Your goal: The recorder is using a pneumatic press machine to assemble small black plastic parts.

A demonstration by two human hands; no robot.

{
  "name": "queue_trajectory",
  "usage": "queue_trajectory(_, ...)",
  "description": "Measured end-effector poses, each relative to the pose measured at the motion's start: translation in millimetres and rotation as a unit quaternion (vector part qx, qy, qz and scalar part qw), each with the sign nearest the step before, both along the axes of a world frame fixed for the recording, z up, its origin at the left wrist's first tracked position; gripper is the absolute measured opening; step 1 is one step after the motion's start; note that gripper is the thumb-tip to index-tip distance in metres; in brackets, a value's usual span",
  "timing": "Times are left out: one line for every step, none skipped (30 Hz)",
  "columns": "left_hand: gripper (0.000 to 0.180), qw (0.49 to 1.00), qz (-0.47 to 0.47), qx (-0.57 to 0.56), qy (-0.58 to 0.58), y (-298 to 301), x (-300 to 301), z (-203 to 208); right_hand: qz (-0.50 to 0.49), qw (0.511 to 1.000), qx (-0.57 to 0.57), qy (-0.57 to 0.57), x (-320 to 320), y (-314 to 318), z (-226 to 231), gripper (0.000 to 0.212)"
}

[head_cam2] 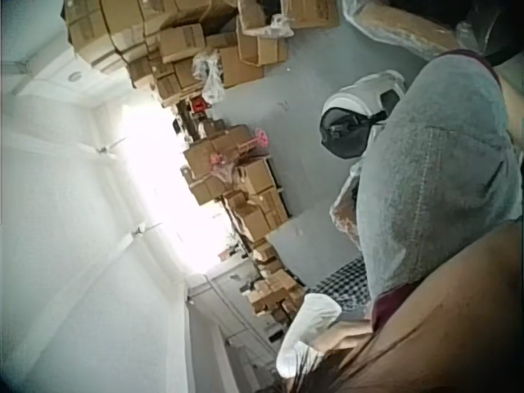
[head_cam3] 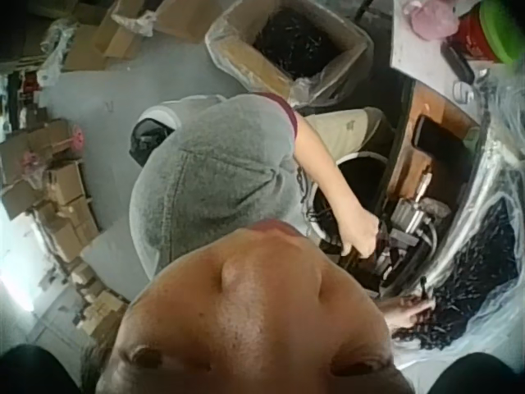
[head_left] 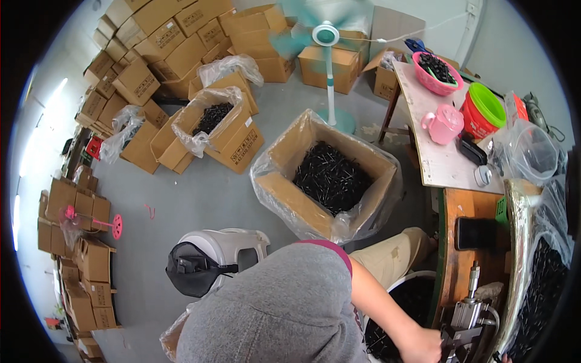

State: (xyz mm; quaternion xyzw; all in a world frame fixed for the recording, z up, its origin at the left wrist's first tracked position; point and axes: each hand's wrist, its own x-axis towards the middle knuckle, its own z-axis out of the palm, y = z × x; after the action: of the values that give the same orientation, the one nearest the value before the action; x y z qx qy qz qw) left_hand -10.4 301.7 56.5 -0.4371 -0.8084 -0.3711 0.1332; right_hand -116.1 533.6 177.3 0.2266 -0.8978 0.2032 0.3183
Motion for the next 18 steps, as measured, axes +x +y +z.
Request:
queue_trajectory(0.044,0.999,0.037,0.021,-0.023,-3,-3,3,-0.101,0.905,-0.375,-0.177,33,-69,19,0.027)
queue_trajectory(0.047,0.995,0.045,0.059,-0.063,-10,-5,14,-0.084,0.934,-0.324,-0.129,51,-90,19,0.027)
queue_trajectory(0.022,0.970,0.094,0.223,0.007,-18,-6,21,-0.043,0.966,-0.246,-0.064,59,-102,17,0.030)
queue_trajectory(0.023,0.949,0.078,0.306,-0.010,-32,-2,38,-0.009,0.986,-0.164,-0.001,66,-108,14,0.032)
queue_trajectory(0.032,0.937,0.039,0.324,-0.127,-44,-1,52,0.026,0.995,-0.074,0.059,72,-111,12,0.034)
queue_trajectory(0.031,0.915,0.022,0.369,-0.160,-47,-1,59,0.052,0.992,0.021,0.112,80,-109,7,0.036)
queue_trajectory(0.031,0.901,0.010,0.392,-0.184,-52,-3,67,0.053,0.994,0.078,0.060,90,-105,2,0.032)
queue_trajectory(0.034,0.894,-0.016,0.399,-0.204,-53,-5,70,0.045,0.990,0.134,-0.001,100,-96,-6,0.033)
queue_trajectory(0.035,0.892,-0.036,0.395,-0.217,-53,-5,71,0.076,0.985,0.155,0.029,99,-94,-12,0.033)
queue_trajectory(0.036,0.890,-0.059,0.385,-0.235,-48,-6,65,0.103,0.978,0.171,0.052,94,-89,-22,0.032)
queue_trajectory(0.036,0.893,-0.060,0.378,-0.236,-41,-7,62,0.106,0.976,0.182,0.050,96,-87,-25,0.030)
queue_trajectory(0.037,0.896,-0.055,0.373,-0.234,-37,-5,59,0.115,0.973,0.193,0.048,98,-88,-27,0.028)
queue_trajectory(0.037,0.917,-0.047,0.329,-0.223,-39,-6,62,0.109,0.975,0.189,0.051,98,-86,-28,0.027)
queue_trajectory(0.032,0.930,-0.035,0.304,-0.205,-38,-8,61,0.109,0.975,0.186,0.054,98,-85,-30,0.027)
queue_trajectory(0.031,0.940,-0.024,0.294,-0.172,-37,-8,61,0.107,0.977,0.176,0.057,97,-84,-33,0.027)
queue_trajectory(0.030,0.950,0.001,0.281,-0.134,-38,-7,61,0.117,0.978,0.159,0.063,95,-83,-37,0.027)
queue_trajectory(0.030,0.950,-0.008,0.273,-0.152,-37,-7,62,0.107,0.981,0.154,0.056,96,-80,-36,0.027)
queue_trajectory(0.030,0.950,-0.011,0.263,-0.170,-36,-6,61,0.104,0.983,0.145,0.050,97,-75,-38,0.028)
